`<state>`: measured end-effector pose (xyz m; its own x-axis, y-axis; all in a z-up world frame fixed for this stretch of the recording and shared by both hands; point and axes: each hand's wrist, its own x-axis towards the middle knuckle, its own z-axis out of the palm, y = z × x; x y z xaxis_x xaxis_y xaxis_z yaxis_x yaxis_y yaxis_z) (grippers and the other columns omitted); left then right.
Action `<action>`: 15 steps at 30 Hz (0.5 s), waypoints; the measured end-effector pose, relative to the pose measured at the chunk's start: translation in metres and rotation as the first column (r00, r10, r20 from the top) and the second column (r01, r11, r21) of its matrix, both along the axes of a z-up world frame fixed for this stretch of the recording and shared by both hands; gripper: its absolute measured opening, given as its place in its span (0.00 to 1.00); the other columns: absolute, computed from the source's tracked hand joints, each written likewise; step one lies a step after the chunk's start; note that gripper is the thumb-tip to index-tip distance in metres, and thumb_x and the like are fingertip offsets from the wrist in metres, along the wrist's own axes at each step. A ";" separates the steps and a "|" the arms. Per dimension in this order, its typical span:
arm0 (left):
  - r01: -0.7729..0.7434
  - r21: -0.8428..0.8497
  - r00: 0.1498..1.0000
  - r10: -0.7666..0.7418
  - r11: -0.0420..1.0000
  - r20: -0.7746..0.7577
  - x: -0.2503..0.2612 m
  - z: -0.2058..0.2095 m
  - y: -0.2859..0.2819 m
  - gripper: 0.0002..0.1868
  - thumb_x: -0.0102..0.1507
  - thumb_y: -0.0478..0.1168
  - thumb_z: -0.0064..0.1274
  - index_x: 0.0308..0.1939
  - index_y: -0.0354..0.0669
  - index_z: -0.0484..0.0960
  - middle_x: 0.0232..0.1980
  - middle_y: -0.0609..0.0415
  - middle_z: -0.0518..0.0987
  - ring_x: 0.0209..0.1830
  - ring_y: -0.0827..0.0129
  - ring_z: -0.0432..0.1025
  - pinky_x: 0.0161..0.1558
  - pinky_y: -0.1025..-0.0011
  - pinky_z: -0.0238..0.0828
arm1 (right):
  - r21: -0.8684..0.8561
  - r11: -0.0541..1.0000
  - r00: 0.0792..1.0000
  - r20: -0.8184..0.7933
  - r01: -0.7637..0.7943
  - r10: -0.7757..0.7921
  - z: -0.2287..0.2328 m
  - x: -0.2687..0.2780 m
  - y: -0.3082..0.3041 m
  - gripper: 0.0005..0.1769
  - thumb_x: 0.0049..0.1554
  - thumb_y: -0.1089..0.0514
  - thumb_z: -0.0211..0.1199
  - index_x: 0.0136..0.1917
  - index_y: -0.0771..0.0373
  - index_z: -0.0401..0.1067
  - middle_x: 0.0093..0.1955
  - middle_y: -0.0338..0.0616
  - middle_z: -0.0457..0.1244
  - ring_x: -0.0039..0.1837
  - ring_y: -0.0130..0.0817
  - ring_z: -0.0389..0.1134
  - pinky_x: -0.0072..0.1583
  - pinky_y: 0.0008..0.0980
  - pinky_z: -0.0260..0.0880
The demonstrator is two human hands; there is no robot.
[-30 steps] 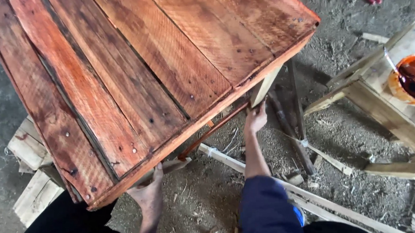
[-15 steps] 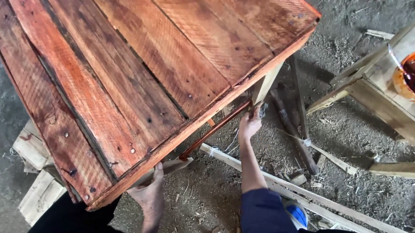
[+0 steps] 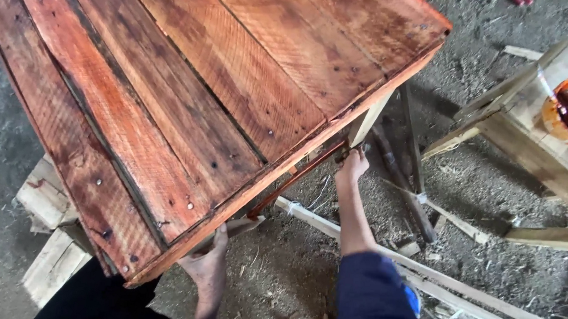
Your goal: The person sits on a small red stool and sands the edges and legs of a wooden table using a piece of sandpaper. They work on the lower frame and legs, occasionally dipping the sandpaper into a container of liquid.
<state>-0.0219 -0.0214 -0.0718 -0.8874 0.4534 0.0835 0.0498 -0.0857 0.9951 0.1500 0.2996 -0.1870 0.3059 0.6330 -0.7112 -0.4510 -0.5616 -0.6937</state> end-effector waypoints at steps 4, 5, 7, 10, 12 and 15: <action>-0.106 -0.074 0.987 0.096 0.992 -0.131 0.010 0.020 0.011 0.18 0.54 0.31 0.68 0.44 0.48 0.77 0.43 0.57 0.83 0.40 0.70 0.82 0.51 0.68 0.87 | 0.454 0.891 0.942 0.307 -0.017 -0.138 -0.011 -0.006 -0.001 0.29 0.57 0.69 0.49 0.70 0.56 0.71 0.39 0.35 0.71 0.30 0.20 0.56 0.33 0.29 0.58; -0.133 -0.097 0.979 0.116 0.986 -0.170 0.011 0.023 0.011 0.19 0.55 0.33 0.69 0.45 0.47 0.76 0.45 0.56 0.83 0.41 0.70 0.82 0.51 0.68 0.86 | 0.466 0.865 0.743 0.642 -0.183 -0.189 -0.034 -0.006 0.000 0.31 0.56 0.66 0.51 0.72 0.52 0.68 0.41 0.36 0.74 0.32 0.21 0.59 0.36 0.34 0.64; -0.100 -0.070 0.984 0.088 0.993 -0.155 0.005 0.019 0.010 0.20 0.55 0.33 0.68 0.46 0.45 0.76 0.44 0.55 0.84 0.38 0.70 0.82 0.49 0.70 0.87 | 0.306 0.924 0.689 0.721 -0.230 -0.067 -0.065 0.000 0.014 0.31 0.55 0.65 0.53 0.71 0.49 0.70 0.46 0.41 0.74 0.39 0.30 0.68 0.42 0.37 0.70; -0.078 -0.046 0.991 0.072 0.996 -0.117 0.011 0.026 0.010 0.20 0.55 0.32 0.68 0.48 0.42 0.76 0.43 0.54 0.84 0.37 0.68 0.82 0.48 0.70 0.87 | 0.020 0.964 0.723 0.666 -0.263 0.183 -0.078 0.017 0.018 0.26 0.56 0.62 0.54 0.65 0.46 0.75 0.51 0.40 0.73 0.50 0.35 0.75 0.51 0.36 0.73; -0.091 -0.040 0.991 0.086 0.995 -0.105 0.011 0.029 0.013 0.20 0.55 0.31 0.67 0.48 0.42 0.76 0.44 0.54 0.84 0.38 0.67 0.82 0.49 0.68 0.87 | -0.082 0.957 0.806 0.523 -0.277 0.278 -0.041 0.011 0.012 0.23 0.57 0.61 0.53 0.61 0.47 0.79 0.51 0.36 0.73 0.53 0.31 0.74 0.54 0.32 0.71; -0.097 -0.019 0.987 0.094 0.995 -0.132 0.008 0.018 0.011 0.18 0.56 0.28 0.66 0.48 0.41 0.80 0.45 0.52 0.85 0.41 0.65 0.83 0.52 0.65 0.87 | 0.280 0.957 0.979 0.202 -0.080 0.022 0.022 -0.009 -0.014 0.25 0.62 0.66 0.55 0.71 0.53 0.69 0.57 0.39 0.73 0.30 0.12 0.58 0.30 0.18 0.60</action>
<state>-0.0142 -0.0105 -0.0536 -0.9090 0.3703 0.1912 0.1862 -0.0495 0.9813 0.1412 0.2854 -0.1650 0.3820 0.8189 -0.4283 -0.2672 -0.3458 -0.8995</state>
